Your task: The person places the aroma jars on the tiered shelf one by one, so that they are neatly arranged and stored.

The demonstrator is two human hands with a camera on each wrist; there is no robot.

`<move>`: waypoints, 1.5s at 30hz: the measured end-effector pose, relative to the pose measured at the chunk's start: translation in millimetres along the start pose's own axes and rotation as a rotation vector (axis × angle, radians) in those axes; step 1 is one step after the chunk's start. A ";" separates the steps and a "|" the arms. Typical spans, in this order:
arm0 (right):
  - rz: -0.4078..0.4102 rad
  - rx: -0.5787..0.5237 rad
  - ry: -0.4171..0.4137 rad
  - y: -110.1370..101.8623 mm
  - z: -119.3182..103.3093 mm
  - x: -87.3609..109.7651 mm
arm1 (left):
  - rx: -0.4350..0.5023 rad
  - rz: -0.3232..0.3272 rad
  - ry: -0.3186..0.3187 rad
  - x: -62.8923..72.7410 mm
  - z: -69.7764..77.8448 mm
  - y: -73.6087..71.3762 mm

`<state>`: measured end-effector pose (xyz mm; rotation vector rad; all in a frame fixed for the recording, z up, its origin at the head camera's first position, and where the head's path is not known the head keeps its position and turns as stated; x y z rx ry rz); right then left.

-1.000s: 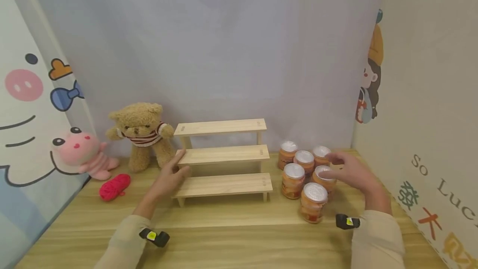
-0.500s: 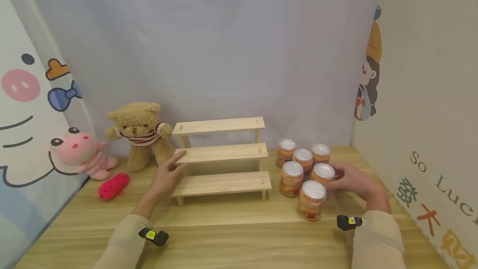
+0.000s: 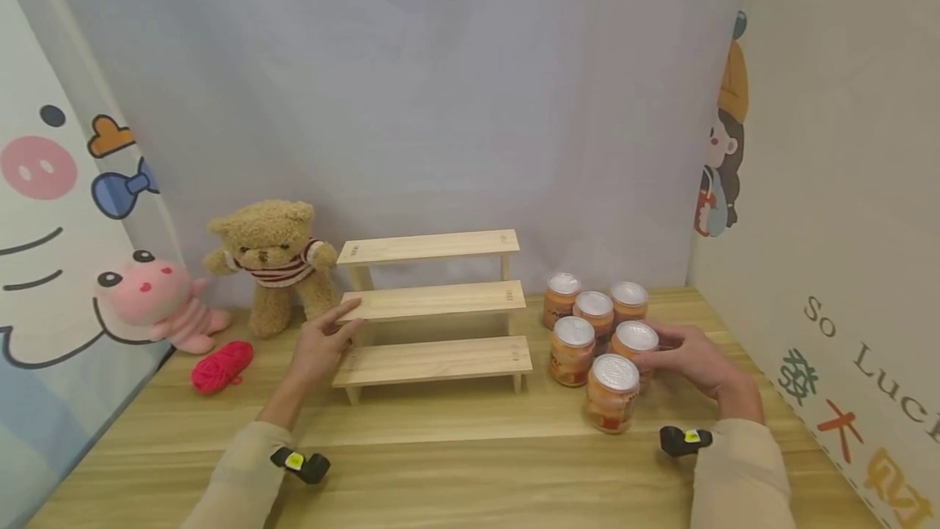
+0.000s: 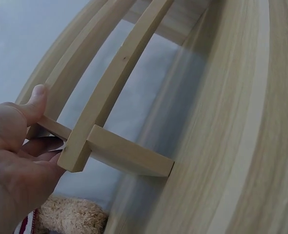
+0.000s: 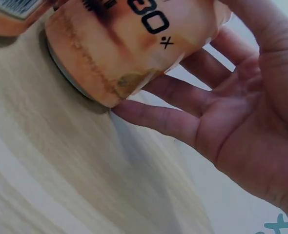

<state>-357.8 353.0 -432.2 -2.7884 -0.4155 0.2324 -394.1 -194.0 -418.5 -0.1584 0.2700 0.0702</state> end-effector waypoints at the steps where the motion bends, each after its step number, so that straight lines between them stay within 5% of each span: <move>1: 0.013 -0.003 0.007 -1.0 -0.8 0.8 | -0.003 0.004 0.003 0.2 -0.1 -0.4; 6: 0.089 -0.034 -0.023 -10.7 -14.7 6.9 | -0.011 0.008 0.010 1.1 -0.3 -2.1; 13: 0.204 -0.133 -0.169 -25.2 -54.8 13.1 | 0.005 0.035 -0.002 -0.1 -1.3 -5.4; 20: 0.248 -0.170 -0.267 -18.7 -100.8 10.1 | -0.006 0.047 0.003 -1.4 -1.0 -5.5; 29: 0.239 -0.191 -0.235 23.7 -133.6 -12.6 | -0.028 0.046 -0.014 -0.3 -0.9 -4.5; 45: 0.095 -0.200 -0.135 128.6 -160.0 -71.4 | -0.002 0.036 0.009 -1.5 -0.2 0.0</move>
Point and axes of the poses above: each hand's wrist, its own x-axis away from the middle knuckle, its own y-axis out of the palm, z = x × y, the point moved 7 cm from there along -x, towards the middle knuckle, and after that the axes turned 2 degrees about z, right-handed, at the moved point
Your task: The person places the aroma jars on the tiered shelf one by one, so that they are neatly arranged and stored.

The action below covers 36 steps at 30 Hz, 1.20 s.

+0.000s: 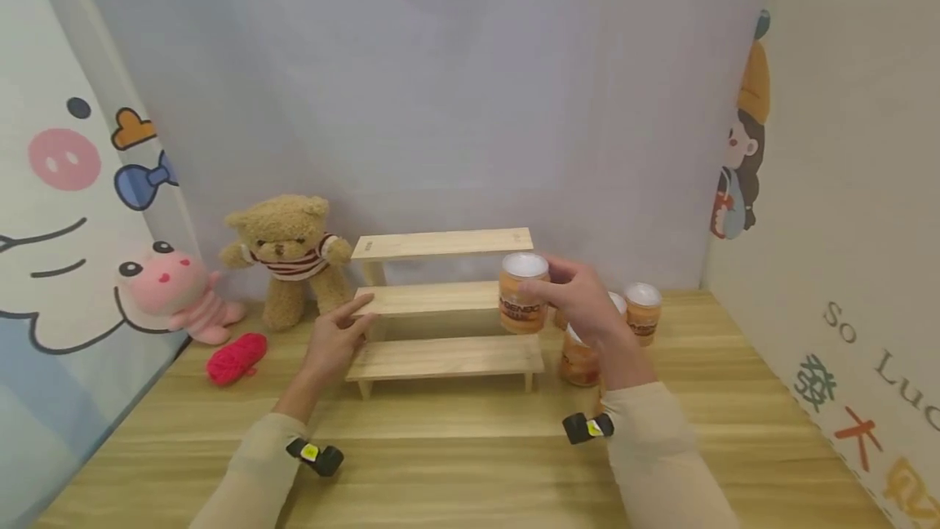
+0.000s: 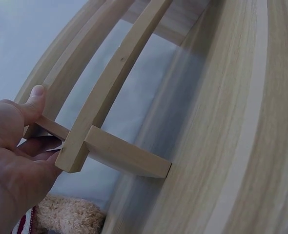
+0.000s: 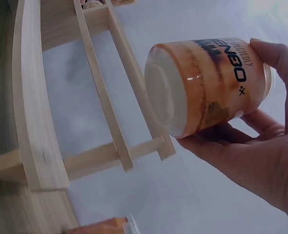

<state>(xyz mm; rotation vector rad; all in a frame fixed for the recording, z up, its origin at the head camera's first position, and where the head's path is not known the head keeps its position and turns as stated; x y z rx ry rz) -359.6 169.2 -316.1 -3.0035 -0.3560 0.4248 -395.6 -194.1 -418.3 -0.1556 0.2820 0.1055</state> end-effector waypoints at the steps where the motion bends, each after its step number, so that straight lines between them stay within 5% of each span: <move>1: -0.007 0.006 0.002 6.2 -0.1 -6.0 | -0.001 -0.002 0.002 -0.3 0.1 -0.3; 11: -0.047 -0.083 0.057 78.7 -9.3 -88.2 | -0.002 0.003 0.004 -0.8 -0.3 -1.9; 16: -0.010 -0.041 0.073 104.1 -14.2 -121.5 | 0.010 -0.003 0.000 0.9 -2.1 0.8; 22: 0.014 -0.012 0.077 121.8 -10.7 -141.3 | 0.012 -0.004 -0.011 0.5 -4.0 2.3; 36: -0.024 -0.165 0.081 149.9 2.3 -166.3 | -0.001 0.022 0.017 0.1 -2.4 -3.0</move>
Point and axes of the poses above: each hand's wrist, its own x-axis away from the middle knuckle, its own y-axis out of the palm, z = x × y, the point moved 7 cm from there along -x, towards the middle knuckle, and after that the axes turned 2 degrees about z, right-handed, at the moved point
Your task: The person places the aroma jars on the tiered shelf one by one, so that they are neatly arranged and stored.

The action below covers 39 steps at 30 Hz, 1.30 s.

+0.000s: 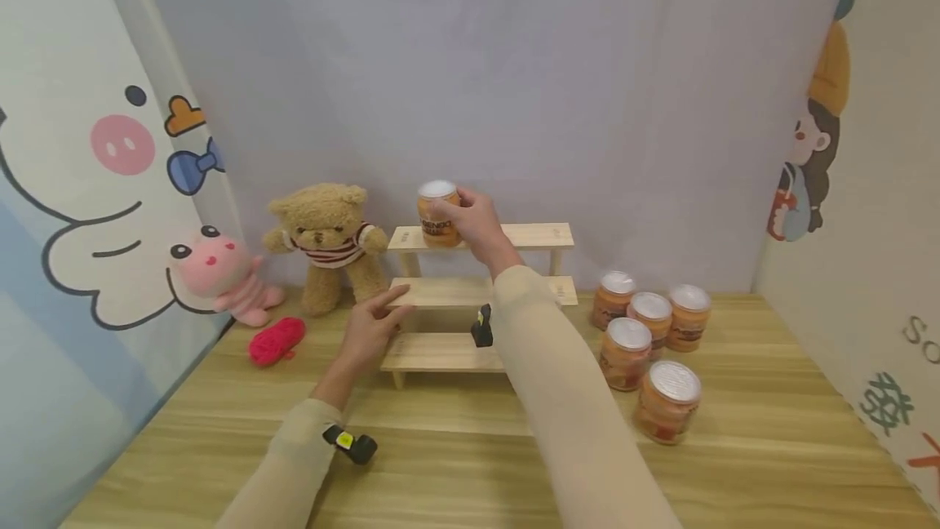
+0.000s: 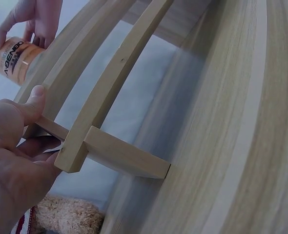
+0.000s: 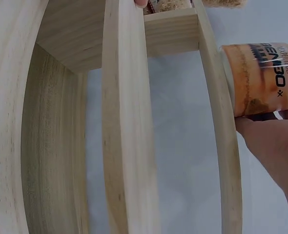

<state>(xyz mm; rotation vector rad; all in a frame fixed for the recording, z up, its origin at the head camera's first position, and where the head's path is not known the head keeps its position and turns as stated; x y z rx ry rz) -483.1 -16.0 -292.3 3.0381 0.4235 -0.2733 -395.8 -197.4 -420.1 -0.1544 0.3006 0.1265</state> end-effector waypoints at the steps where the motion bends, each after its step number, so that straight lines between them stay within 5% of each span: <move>1: 0.001 -0.008 0.001 -1.0 0.2 -0.1 | 0.001 -0.002 0.002 -0.3 0.4 1.9; 8: -0.027 0.011 -0.009 -9.7 -5.3 6.6 | -0.002 -0.001 0.026 -5.4 1.1 4.3; 14: -0.074 0.130 -0.087 -36.0 -16.7 40.9 | -0.020 0.006 0.041 -6.9 2.7 -6.5; 20: -0.064 0.185 -0.194 -88.5 -24.5 89.5 | -0.038 -0.007 0.036 -3.0 2.4 -11.0; 30: 0.053 0.329 -0.232 -190.3 -21.8 183.1 | -0.024 -0.038 -0.004 -2.0 -2.7 -1.2; 39: 0.213 0.366 -0.193 -265.8 7.2 220.8 | -0.029 -0.027 0.018 -1.4 -0.9 3.7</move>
Point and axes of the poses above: each hand's wrist, its own x-axis away from the middle knuckle, its own y-axis out of the palm, z = x × y, the point moved 7 cm from there along -x, towards the middle knuckle, and after that the axes turned 2 degrees about z, right-handed, at the moved point
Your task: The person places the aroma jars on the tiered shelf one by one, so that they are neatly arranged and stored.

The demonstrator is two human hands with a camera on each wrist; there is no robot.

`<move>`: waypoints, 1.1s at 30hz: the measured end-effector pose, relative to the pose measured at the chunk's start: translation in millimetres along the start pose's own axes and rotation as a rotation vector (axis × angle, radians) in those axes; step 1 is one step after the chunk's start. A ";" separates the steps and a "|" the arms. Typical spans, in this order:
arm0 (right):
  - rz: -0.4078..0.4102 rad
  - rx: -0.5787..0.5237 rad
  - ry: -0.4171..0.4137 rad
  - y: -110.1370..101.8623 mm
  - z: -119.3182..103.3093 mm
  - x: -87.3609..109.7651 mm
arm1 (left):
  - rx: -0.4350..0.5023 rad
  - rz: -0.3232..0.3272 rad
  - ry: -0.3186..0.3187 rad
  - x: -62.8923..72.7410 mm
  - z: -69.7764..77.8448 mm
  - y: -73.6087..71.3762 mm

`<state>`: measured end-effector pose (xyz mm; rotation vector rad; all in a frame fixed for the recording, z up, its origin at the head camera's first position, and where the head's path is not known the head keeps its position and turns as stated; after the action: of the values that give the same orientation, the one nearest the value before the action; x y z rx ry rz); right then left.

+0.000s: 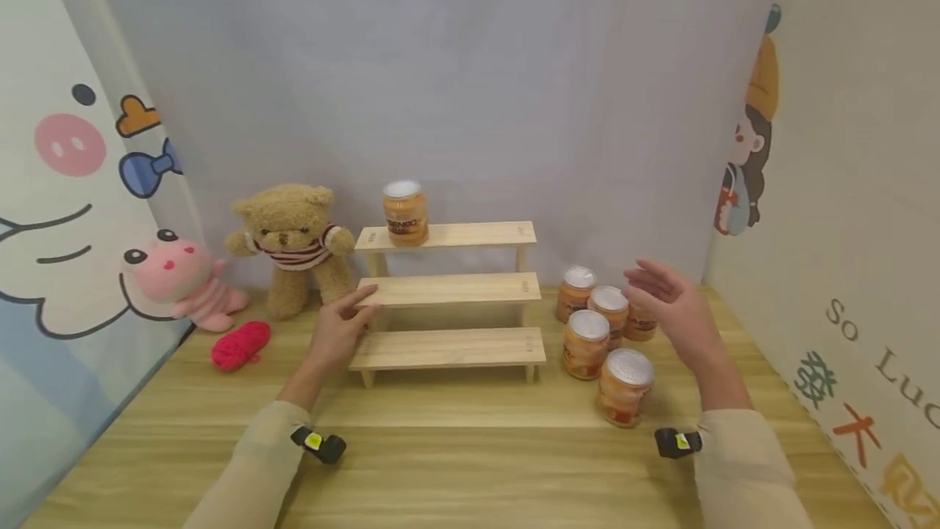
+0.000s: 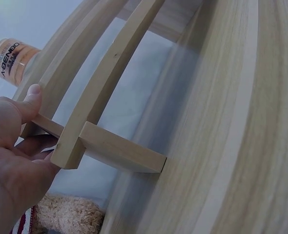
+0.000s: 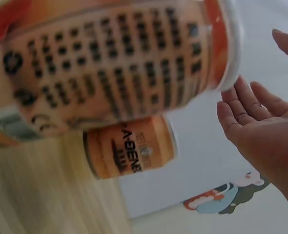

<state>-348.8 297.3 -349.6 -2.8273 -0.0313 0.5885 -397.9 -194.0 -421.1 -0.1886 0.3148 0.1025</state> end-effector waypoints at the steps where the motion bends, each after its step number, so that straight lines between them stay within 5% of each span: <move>1: 0.026 0.010 0.004 -6.0 5.1 0.0 | 0.002 0.002 0.007 0.1 0.7 -0.4; 6: 0.119 0.118 0.055 -29.4 28.6 -3.7 | 0.012 0.003 0.000 2.3 5.2 -0.8; 12: 0.109 0.189 0.157 -39.4 53.6 -13.6 | -0.007 0.004 -0.008 1.2 1.3 -2.0; 22: -0.082 0.056 0.281 -25.1 97.2 -28.9 | 0.005 -0.010 -0.019 1.8 1.0 -0.5; 33: -0.173 -0.202 0.243 -20.7 113.8 -33.2 | -0.014 -0.005 0.007 2.2 2.6 -0.3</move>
<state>-423.6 342.3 -432.3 -3.0285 -0.3024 0.2130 -395.0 -193.6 -419.3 -0.2042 0.3210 0.0989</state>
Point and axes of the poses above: each hand's wrist, its own x-axis away from the middle knuckle, its own y-axis out of the palm, z = x × y, the point moved 7 cm from there along -x, towards the middle knuckle, and after that the axes turned 2 degrees about z, right-handed, at the moved point
